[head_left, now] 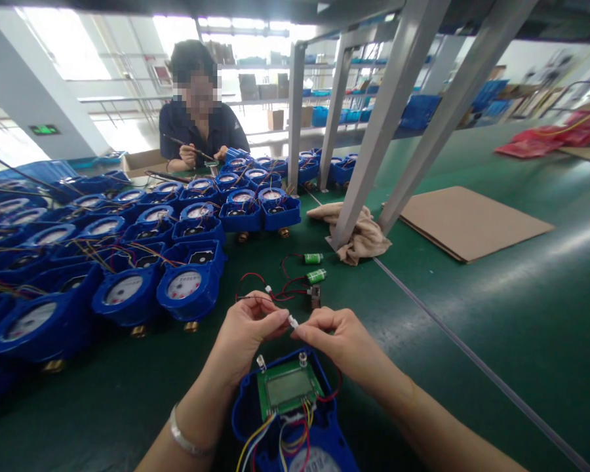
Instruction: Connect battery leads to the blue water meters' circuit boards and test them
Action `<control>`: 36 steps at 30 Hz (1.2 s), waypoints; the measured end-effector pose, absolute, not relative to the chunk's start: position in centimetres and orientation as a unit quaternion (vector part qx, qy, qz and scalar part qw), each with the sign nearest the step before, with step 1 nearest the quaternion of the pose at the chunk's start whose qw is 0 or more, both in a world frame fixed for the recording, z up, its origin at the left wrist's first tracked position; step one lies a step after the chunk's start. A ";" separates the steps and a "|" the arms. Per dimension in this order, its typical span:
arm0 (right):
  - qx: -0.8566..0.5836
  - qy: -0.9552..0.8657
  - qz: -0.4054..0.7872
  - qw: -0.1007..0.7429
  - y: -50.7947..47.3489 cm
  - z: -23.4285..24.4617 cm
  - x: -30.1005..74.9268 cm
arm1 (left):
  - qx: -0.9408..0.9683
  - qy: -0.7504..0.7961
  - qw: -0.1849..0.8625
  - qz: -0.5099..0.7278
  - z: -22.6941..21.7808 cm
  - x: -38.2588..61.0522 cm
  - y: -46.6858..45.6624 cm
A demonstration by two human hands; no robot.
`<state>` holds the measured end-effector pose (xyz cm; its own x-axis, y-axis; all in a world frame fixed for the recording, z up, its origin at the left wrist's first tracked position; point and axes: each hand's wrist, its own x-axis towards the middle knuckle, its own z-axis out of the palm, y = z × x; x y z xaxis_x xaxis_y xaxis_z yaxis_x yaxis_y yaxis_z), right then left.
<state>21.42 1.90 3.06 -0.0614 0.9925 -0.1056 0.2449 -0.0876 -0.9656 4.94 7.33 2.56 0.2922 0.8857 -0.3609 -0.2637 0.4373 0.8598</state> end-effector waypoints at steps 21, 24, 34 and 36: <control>-0.577 -0.575 0.434 0.384 2.3 2.5 21.7 | 0.387 0.450 0.744 0.308 2.1 3.8 7.6; -0.581 -0.573 0.436 0.380 2.3 2.4 21.8 | 0.390 0.453 0.740 0.308 2.0 3.9 7.6; -0.569 -0.569 0.451 0.384 2.3 2.5 21.6 | 0.367 0.450 0.734 0.352 1.7 4.7 7.5; -0.568 -0.562 0.460 0.388 2.3 2.5 21.5 | 0.367 0.450 0.731 0.357 1.6 4.9 7.4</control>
